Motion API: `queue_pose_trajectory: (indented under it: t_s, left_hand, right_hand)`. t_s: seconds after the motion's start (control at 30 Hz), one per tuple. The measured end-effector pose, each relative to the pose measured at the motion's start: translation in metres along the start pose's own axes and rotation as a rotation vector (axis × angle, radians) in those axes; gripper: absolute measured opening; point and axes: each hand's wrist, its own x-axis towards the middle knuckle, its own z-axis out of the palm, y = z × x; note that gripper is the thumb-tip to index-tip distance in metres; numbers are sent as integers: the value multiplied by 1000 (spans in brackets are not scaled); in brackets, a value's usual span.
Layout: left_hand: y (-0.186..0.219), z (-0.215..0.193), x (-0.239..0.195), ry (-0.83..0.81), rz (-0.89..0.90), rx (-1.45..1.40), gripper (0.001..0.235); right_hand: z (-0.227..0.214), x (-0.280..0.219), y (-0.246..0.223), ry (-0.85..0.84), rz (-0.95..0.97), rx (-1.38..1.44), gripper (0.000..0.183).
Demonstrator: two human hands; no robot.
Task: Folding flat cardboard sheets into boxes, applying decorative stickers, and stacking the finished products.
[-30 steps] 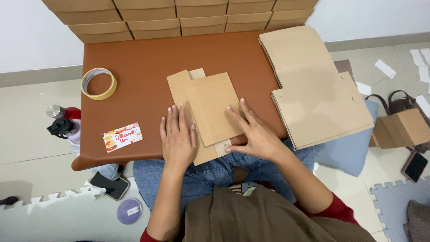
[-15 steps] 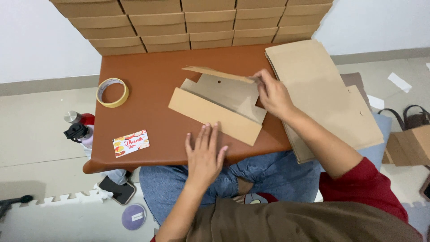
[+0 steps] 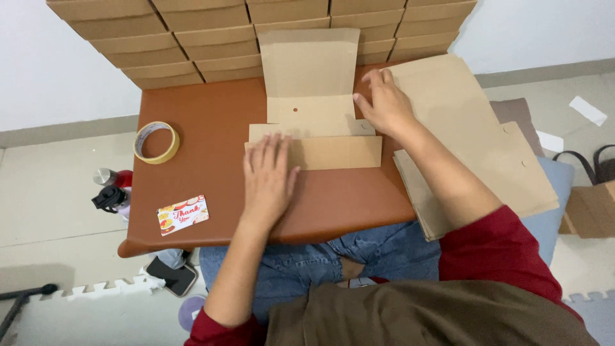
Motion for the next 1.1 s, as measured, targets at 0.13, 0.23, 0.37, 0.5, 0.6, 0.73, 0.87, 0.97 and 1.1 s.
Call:
queue_pose_trajectory:
  t_s: [0.13, 0.23, 0.37, 0.5, 0.6, 0.73, 0.87, 0.97, 1.1]
  left_hand:
    - [-33, -4, 5, -29, -31, 22, 66]
    - [-34, -19, -8, -15, -15, 49, 27]
    - [-12, -47, -50, 110, 14, -61, 13]
    - [10, -54, -92, 70, 11, -132, 23]
    - [22, -46, -109, 39, -13, -119, 26]
    - [40, -37, -105, 11, 17, -182, 26]
    - [66, -25, -92, -55, 131, -280, 38]
    - [76, -13, -89, -70, 157, -306, 45]
    - [75, -14, -89, -7, 79, -451, 55]
  right_hand:
    - [-38, -65, -21, -337, -24, -27, 39]
    - [-30, -103, -11, -279, -41, -28, 31]
    - [-15, -151, -6, -33, -102, 104, 16]
    - [7, -198, -9, 139, -44, 191, 19]
    - [32, -226, -18, 314, 11, 326, 30]
    - [52, -236, -26, 458, -22, 326, 34]
    - [64, -241, -36, 536, -138, 313, 36]
    - [79, -247, -48, 532, -240, 241, 43]
    - [95, -255, -56, 389, -433, 192, 59]
